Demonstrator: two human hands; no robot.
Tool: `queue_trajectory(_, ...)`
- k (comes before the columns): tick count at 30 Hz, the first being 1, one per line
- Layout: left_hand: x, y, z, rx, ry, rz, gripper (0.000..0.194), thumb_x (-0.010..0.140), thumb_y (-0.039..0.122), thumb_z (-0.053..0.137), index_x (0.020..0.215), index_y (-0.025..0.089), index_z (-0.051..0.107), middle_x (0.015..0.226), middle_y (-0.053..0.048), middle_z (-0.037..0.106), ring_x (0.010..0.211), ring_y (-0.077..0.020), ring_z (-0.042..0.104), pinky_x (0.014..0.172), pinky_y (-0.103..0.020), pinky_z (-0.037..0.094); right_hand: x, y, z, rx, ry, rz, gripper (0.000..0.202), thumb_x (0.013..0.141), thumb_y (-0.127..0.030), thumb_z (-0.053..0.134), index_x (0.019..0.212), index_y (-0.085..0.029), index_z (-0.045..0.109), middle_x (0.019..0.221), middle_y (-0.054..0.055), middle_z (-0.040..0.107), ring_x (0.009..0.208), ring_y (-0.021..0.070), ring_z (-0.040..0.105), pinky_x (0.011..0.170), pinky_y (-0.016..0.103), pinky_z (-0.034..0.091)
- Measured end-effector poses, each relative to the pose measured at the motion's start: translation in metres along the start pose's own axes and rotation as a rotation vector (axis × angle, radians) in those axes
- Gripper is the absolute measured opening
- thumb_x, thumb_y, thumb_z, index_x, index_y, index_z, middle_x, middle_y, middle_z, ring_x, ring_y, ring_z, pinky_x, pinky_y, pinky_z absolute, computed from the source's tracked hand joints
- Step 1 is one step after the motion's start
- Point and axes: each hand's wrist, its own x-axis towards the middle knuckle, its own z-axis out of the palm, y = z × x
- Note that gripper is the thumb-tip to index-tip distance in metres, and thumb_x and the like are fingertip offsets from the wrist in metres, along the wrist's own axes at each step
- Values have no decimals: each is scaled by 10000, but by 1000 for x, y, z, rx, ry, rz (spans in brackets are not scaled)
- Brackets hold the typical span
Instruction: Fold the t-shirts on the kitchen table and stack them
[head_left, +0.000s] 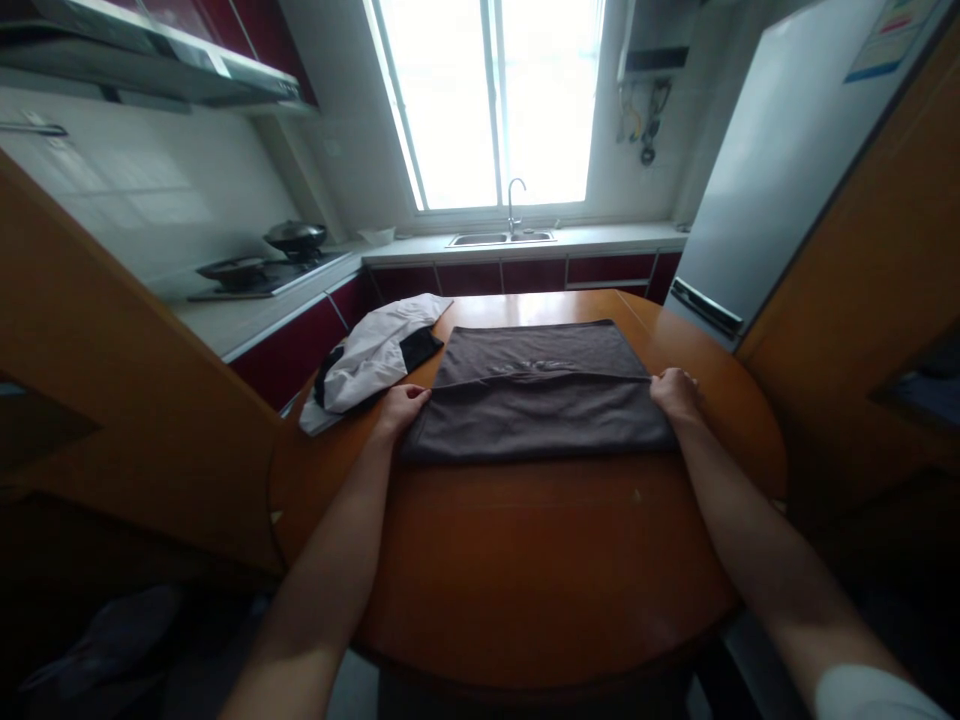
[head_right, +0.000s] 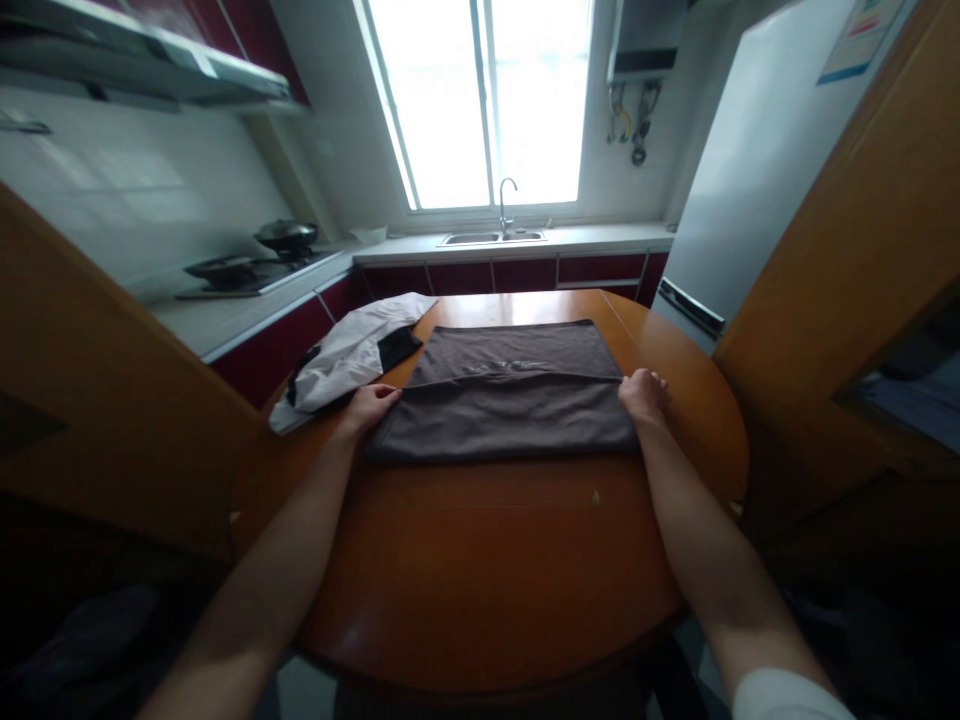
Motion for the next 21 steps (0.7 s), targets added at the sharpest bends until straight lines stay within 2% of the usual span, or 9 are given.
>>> queue_trajectory(3,1,2,2,-1,31,14,342,794,413,660,970,129,738,985,-102,779,881,-225,726,765,-264,541,3,1,-1,29,-4,-8,275,890,-302,562,1040,-165,748,1104,188,705,1064,335,650,895,464,513)
queue_trajectory(5,1,2,4,30,42,10,314,821,372,637,992,127,731,1009,-106,775,897,-219,726,787,-265,542,5,0,-1,42,13,-11,301,907,-293,527,1077,-162,740,1105,189,710,1047,327,659,872,444,519)
queue_trajectory(9,2,0,9,138,40,-4,192,779,300,689,891,152,737,939,-103,777,904,-240,724,827,-291,542,3,-1,-2,45,33,-8,327,901,-281,505,1092,-153,737,1111,201,707,1043,345,657,861,460,517)
queue_trajectory(11,1,0,8,177,38,7,181,792,290,684,909,163,739,944,-97,777,916,-239,726,840,-294,544,0,-2,-2,38,27,-3,315,878,-265,520,1052,-142,751,1097,215,703,1046,357,651,874,478,510)
queue_trajectory(13,0,4,5,204,45,29,225,831,300,654,977,152,741,983,-110,775,943,-244,727,860,-300,546,-4,-4,-3,22,49,-17,344,884,-268,508,1090,-118,740,1144,237,681,1105,378,618,906,503,494)
queue_trajectory(16,-5,19,3,244,88,84,363,910,325,572,1165,103,704,1174,-171,728,1114,-286,682,984,-355,508,-11,-15,-3,6,109,-155,425,933,-289,437,1229,-97,674,1260,236,631,1206,365,555,986,491,457)
queue_trajectory(18,-12,33,10,258,97,158,425,956,332,510,1292,112,649,1338,-159,653,1264,-276,596,1095,-354,433,-16,-24,1,13,102,-301,466,968,-289,371,1315,-100,621,1344,208,598,1264,317,525,1058,440,416)
queue_trajectory(21,-26,50,31,333,-16,362,471,1004,358,439,1418,170,565,1501,-97,530,1413,-234,452,1197,-355,315,-23,-34,12,-7,8,-424,540,1014,-331,288,1457,-101,494,1532,167,460,1427,277,380,1171,431,295)
